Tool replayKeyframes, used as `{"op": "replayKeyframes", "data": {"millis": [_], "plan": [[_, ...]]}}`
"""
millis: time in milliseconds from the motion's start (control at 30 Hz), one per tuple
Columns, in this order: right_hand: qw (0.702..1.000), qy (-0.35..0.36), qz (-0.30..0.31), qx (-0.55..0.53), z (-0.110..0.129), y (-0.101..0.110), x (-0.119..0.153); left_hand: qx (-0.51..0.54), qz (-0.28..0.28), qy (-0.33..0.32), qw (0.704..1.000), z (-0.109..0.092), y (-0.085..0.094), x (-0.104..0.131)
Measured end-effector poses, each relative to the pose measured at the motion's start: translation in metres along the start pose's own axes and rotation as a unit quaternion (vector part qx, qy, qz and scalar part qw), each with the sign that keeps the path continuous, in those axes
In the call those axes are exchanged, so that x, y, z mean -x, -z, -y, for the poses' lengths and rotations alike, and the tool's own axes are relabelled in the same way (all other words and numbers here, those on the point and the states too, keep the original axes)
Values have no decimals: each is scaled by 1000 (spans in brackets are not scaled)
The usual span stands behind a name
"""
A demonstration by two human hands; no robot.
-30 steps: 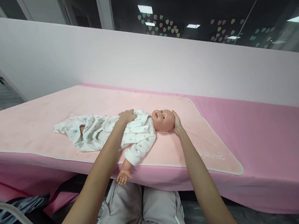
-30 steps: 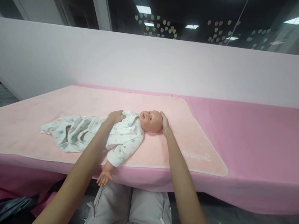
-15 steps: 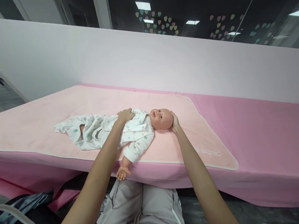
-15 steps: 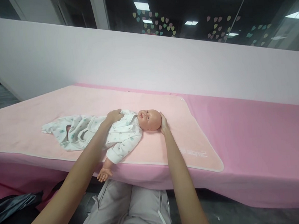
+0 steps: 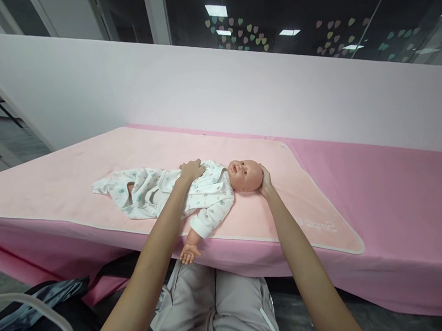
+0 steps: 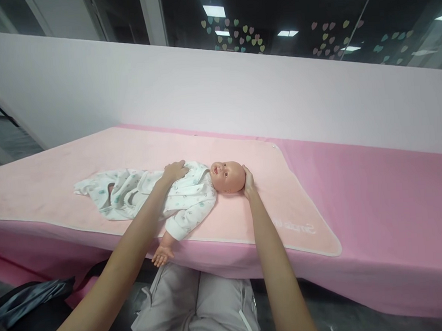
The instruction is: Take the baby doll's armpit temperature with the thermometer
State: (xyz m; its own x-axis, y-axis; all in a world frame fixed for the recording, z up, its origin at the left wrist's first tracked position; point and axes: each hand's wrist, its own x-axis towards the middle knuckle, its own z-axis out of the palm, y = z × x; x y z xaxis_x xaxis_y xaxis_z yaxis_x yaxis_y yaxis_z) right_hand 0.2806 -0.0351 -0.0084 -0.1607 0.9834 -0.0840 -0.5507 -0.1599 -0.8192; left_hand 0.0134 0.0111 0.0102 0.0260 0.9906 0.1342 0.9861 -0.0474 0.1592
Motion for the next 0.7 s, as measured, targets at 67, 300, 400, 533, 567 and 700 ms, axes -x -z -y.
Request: {"op": "replayKeyframes", "data": {"millis": [67, 300, 400, 533, 567, 700], "plan": [[1000, -12, 17, -9, 0, 5, -3, -4, -3, -1, 1000, 0, 0, 2], [998, -34, 43, -28, -2, 18, -11, -12, -10, 1, 1000, -2, 3, 6], [998, -32, 47, -24, -2, 17, -12, -16, -11, 7, 1000, -3, 4, 6], [997, -31, 67, -20, -1, 13, -10, -9, -8, 7, 1000, -3, 4, 6], [997, -30, 70, -19, -1, 12, -9, -8, -8, 6, 1000, -3, 4, 6], [997, -37, 69, -8, -1, 9, -5, -5, -5, 7, 1000, -3, 4, 6]]}}
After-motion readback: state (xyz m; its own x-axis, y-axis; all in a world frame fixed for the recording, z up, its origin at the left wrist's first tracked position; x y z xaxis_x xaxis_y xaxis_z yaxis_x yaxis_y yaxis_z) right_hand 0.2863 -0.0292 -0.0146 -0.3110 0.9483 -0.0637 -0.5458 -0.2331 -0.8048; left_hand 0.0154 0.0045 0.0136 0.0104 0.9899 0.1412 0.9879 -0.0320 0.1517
